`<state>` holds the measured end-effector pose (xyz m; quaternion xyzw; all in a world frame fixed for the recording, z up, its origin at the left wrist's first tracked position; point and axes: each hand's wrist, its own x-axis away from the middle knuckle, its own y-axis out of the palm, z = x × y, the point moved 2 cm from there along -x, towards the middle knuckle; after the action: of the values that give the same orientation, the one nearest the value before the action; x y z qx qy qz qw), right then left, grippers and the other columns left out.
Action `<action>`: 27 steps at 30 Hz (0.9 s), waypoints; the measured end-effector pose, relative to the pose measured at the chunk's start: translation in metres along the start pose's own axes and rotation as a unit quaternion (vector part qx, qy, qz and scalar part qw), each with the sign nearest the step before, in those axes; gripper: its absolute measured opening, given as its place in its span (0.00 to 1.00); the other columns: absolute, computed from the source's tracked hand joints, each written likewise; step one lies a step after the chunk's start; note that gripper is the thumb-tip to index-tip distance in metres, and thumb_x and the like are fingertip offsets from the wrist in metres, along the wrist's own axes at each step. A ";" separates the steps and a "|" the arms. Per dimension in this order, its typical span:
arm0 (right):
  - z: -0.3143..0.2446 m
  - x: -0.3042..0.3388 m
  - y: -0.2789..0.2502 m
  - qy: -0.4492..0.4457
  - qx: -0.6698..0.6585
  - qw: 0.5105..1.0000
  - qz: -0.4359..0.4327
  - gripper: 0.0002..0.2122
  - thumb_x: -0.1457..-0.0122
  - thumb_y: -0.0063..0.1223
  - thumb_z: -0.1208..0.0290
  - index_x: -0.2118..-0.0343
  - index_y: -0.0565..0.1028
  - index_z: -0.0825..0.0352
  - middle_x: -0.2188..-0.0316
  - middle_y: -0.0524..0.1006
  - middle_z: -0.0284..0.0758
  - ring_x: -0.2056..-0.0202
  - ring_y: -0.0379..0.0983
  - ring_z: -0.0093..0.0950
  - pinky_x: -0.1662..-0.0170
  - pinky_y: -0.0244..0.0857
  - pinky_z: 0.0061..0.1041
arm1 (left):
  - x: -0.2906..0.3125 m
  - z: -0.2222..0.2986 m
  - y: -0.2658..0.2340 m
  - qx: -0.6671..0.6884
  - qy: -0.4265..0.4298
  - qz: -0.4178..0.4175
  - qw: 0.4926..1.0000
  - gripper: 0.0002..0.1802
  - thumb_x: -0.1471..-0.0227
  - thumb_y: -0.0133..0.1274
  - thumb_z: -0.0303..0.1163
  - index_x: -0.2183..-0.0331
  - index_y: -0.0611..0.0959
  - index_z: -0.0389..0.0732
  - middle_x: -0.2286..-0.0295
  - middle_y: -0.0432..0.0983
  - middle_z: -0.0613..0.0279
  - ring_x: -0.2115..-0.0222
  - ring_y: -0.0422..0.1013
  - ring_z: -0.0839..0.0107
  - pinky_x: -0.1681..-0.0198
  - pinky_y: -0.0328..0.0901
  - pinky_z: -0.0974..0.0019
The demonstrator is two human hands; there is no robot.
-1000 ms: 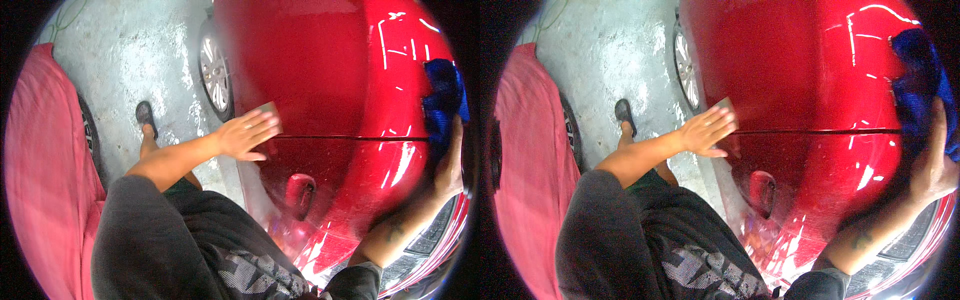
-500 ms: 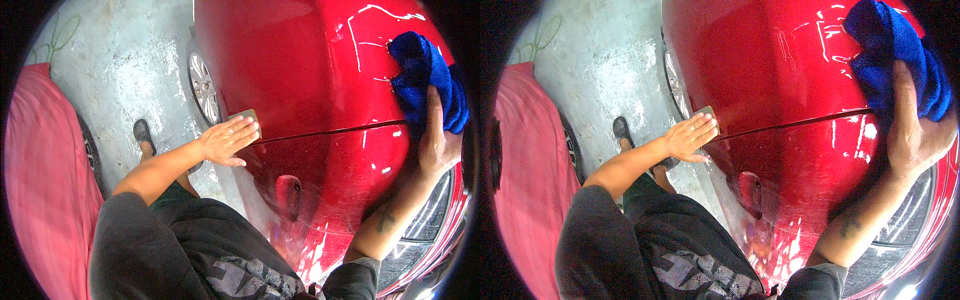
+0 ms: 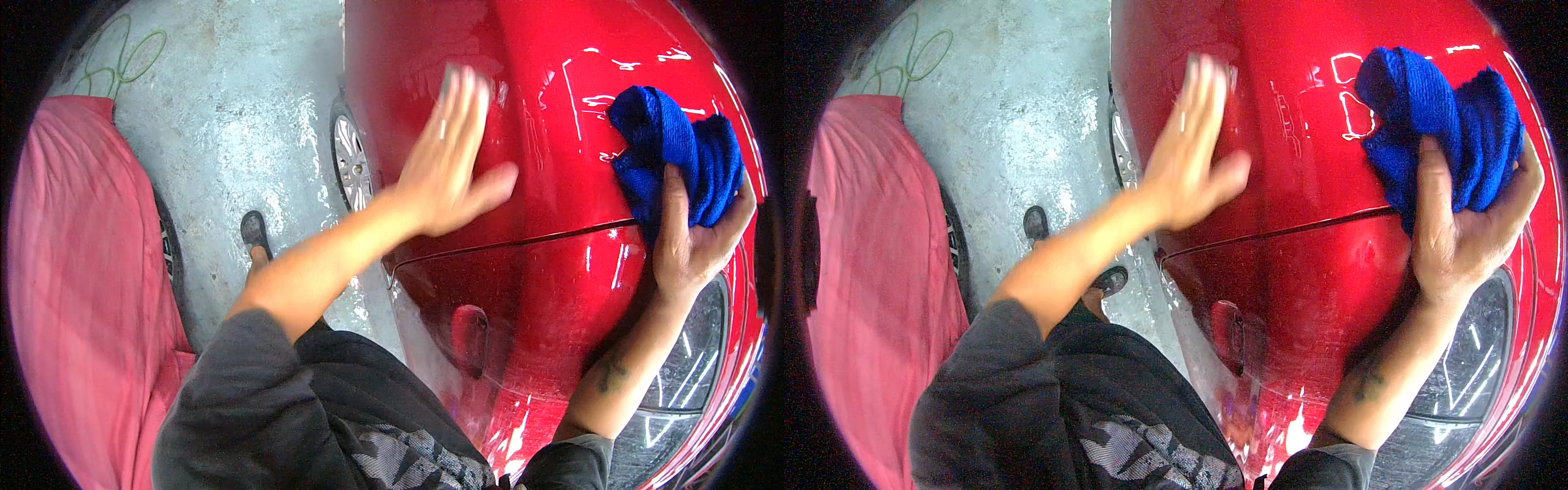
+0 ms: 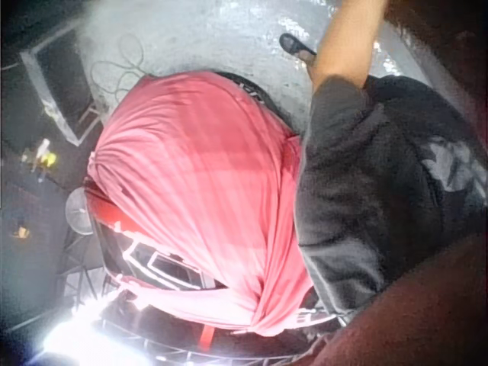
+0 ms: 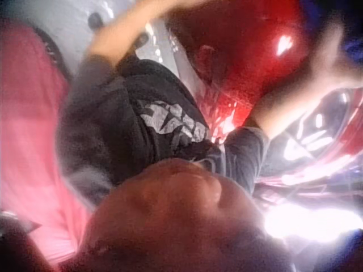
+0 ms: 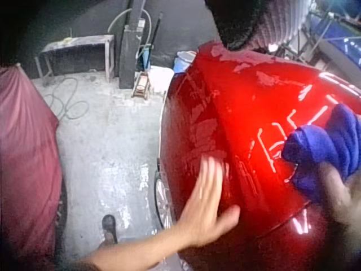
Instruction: The person scrubs the rear quarter panel and wheel arch of a red car using a sanding block and a blue microfiber cloth. They repeatedly rub the surface with the block and wipe the area with the cloth to clean the paint.
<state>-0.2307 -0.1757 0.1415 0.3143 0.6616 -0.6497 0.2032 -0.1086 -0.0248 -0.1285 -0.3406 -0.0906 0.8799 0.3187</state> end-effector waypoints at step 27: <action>-0.042 -0.028 0.003 -0.086 0.173 0.973 -0.130 0.22 0.58 0.78 0.71 0.57 0.83 0.65 0.49 0.83 0.39 0.45 0.77 0.43 0.39 0.68 0.45 | -0.135 -0.026 -0.023 -0.007 -0.106 0.088 0.990 0.53 0.23 0.35 0.61 0.25 0.45 0.21 0.24 0.36 0.24 0.21 0.33 0.37 0.18 0.33 0.47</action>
<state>-0.2026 -0.1387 0.1613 0.1994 0.5541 -0.7999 0.1157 -0.0037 -0.0926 -0.0667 -0.2540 -0.1002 0.9350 0.2264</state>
